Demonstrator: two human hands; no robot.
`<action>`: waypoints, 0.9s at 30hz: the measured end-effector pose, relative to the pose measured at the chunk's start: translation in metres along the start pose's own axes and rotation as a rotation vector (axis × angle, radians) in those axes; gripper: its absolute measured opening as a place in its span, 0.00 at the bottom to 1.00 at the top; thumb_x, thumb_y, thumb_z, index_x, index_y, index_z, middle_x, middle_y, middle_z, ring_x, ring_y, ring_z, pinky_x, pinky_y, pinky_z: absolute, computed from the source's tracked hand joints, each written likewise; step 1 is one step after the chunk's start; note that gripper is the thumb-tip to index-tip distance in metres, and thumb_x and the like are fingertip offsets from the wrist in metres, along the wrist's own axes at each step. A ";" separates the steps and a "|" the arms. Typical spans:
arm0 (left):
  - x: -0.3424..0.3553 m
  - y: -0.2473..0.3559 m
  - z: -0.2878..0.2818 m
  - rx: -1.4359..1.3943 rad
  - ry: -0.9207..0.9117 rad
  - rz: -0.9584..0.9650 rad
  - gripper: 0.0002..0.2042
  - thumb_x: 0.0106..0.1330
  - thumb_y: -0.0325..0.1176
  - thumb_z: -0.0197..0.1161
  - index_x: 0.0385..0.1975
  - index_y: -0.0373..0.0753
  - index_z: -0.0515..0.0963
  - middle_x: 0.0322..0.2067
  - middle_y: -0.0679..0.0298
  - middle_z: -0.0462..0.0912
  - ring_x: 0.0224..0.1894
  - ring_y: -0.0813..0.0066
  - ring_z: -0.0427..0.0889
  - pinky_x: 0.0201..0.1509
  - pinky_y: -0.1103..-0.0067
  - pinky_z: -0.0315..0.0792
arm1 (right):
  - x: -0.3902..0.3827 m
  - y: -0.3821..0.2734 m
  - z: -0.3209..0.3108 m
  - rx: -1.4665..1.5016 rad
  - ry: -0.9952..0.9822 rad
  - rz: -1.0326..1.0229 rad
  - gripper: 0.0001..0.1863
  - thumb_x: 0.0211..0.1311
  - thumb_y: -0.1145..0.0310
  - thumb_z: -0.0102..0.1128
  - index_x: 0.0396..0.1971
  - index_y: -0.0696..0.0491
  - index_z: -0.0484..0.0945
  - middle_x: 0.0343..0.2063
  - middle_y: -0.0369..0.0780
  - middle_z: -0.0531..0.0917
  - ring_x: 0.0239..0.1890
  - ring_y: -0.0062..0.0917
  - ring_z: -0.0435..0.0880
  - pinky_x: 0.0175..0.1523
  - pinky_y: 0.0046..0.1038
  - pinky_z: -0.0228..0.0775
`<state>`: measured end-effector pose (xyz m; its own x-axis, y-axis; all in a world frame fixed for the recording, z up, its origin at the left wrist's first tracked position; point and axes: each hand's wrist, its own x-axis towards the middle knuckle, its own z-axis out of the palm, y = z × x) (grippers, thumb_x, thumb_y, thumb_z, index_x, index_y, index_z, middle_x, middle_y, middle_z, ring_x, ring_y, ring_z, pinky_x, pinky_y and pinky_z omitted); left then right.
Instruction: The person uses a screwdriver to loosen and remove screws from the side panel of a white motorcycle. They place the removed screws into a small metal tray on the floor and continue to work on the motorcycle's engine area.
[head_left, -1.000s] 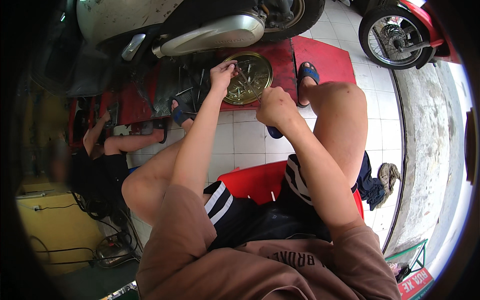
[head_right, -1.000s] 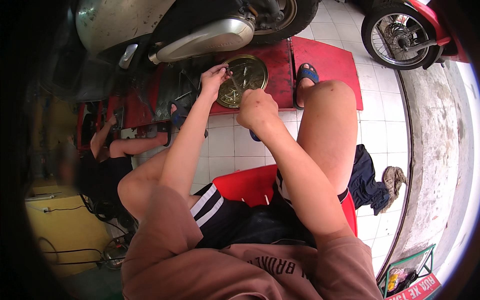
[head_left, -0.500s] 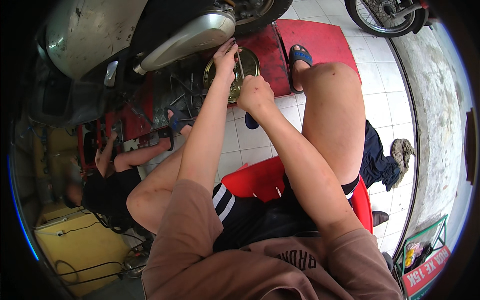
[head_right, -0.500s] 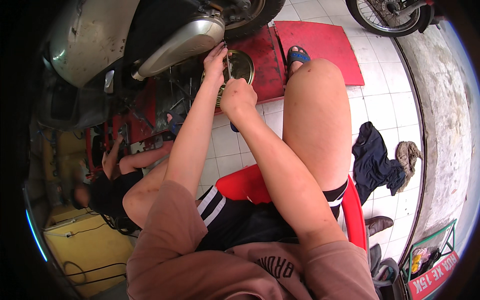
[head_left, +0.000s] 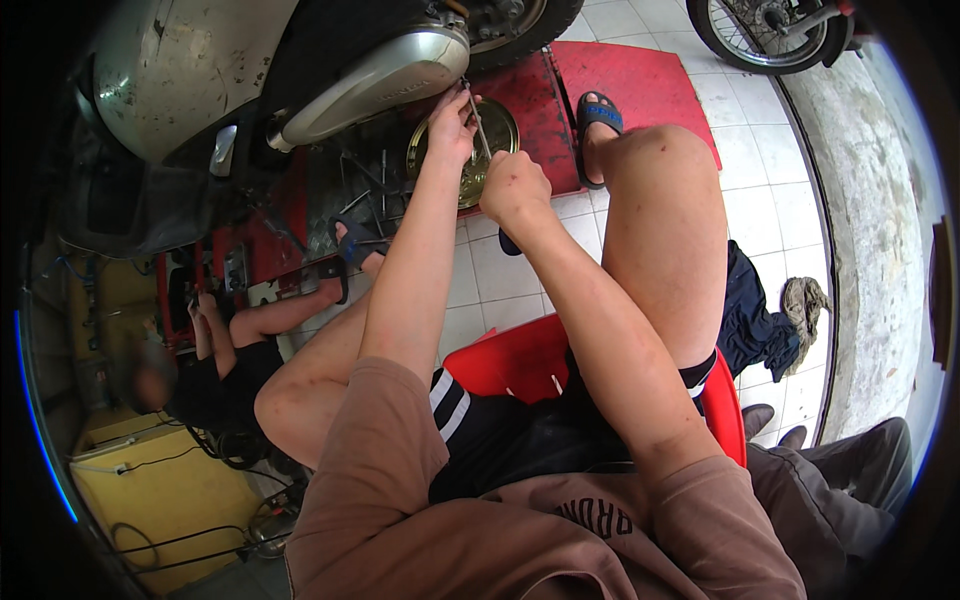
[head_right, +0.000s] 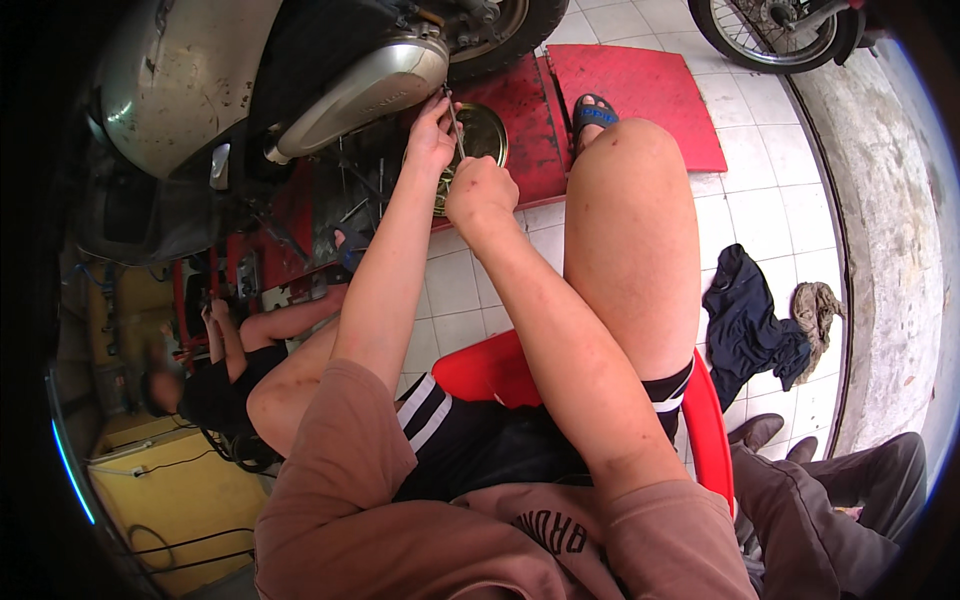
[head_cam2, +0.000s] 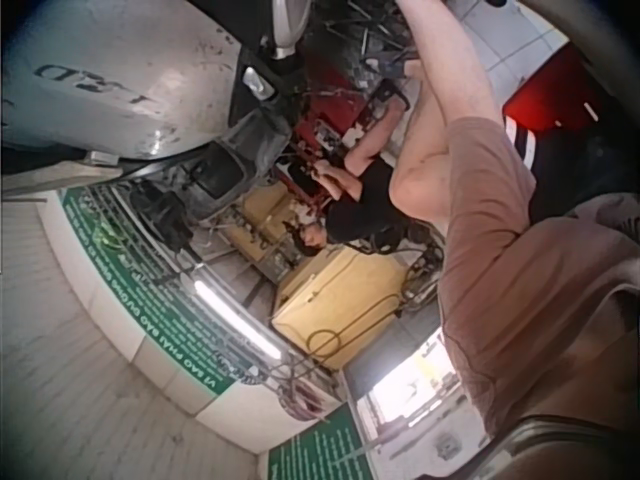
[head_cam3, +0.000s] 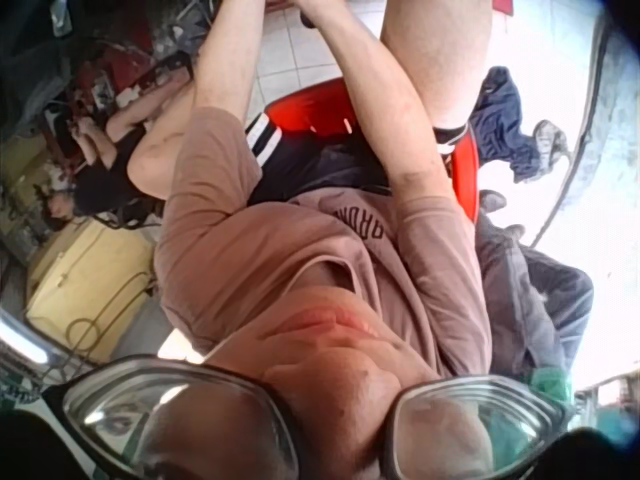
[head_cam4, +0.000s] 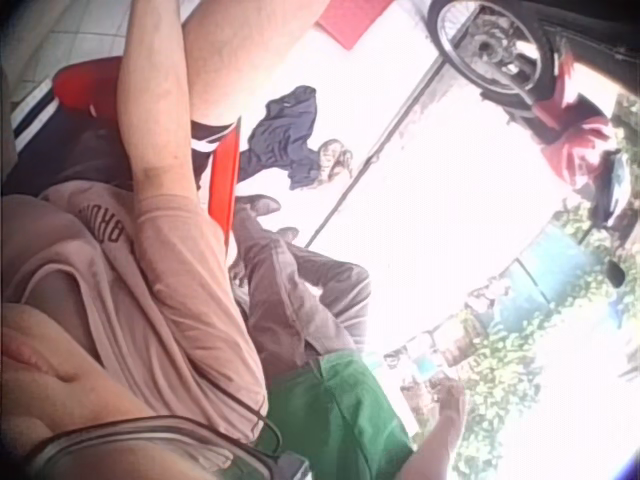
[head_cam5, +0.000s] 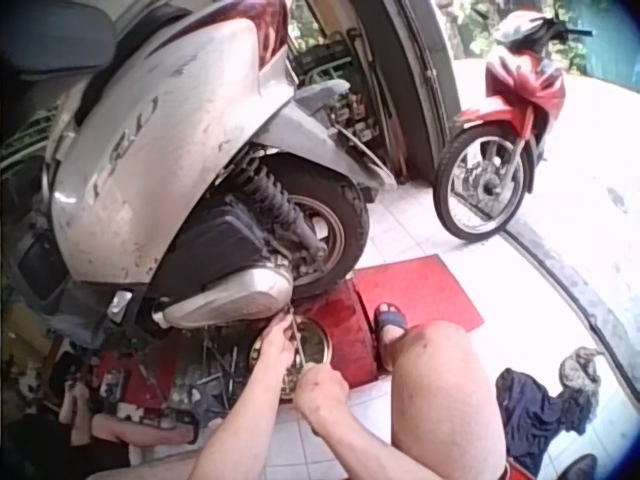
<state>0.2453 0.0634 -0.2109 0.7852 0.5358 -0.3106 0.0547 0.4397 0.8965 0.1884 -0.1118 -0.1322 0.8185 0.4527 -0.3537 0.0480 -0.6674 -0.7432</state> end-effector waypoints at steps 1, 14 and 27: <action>0.000 0.000 0.000 -0.009 0.000 -0.006 0.17 0.64 0.28 0.59 0.53 0.47 0.73 0.41 0.76 0.78 0.38 0.82 0.79 0.39 0.79 0.61 | 0.000 0.000 0.000 -0.007 -0.005 -0.004 0.15 0.63 0.69 0.44 0.37 0.58 0.81 0.40 0.52 0.82 0.46 0.43 0.82 0.51 0.38 0.74; -0.027 0.011 0.034 0.103 -0.104 0.106 0.13 0.61 0.26 0.62 0.45 0.43 0.72 0.35 0.70 0.79 0.36 0.77 0.81 0.32 0.82 0.71 | -0.006 -0.001 -0.006 -0.101 -0.229 0.056 0.14 0.54 0.76 0.56 0.42 0.62 0.77 0.43 0.52 0.81 0.50 0.41 0.80 0.52 0.35 0.75; -0.071 0.087 0.036 0.170 0.066 0.636 0.16 0.60 0.19 0.58 0.47 0.34 0.68 0.39 0.60 0.77 0.35 0.70 0.83 0.30 0.84 0.72 | -0.034 -0.029 -0.028 -0.188 -0.096 -0.239 0.10 0.44 0.78 0.60 0.31 0.61 0.79 0.34 0.52 0.82 0.40 0.43 0.83 0.45 0.38 0.77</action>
<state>0.2162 0.0375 -0.0992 0.6570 0.6990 0.2822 -0.3063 -0.0946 0.9472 0.1753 -0.1239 -0.0827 0.7138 0.6576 -0.2408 0.3445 -0.6291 -0.6968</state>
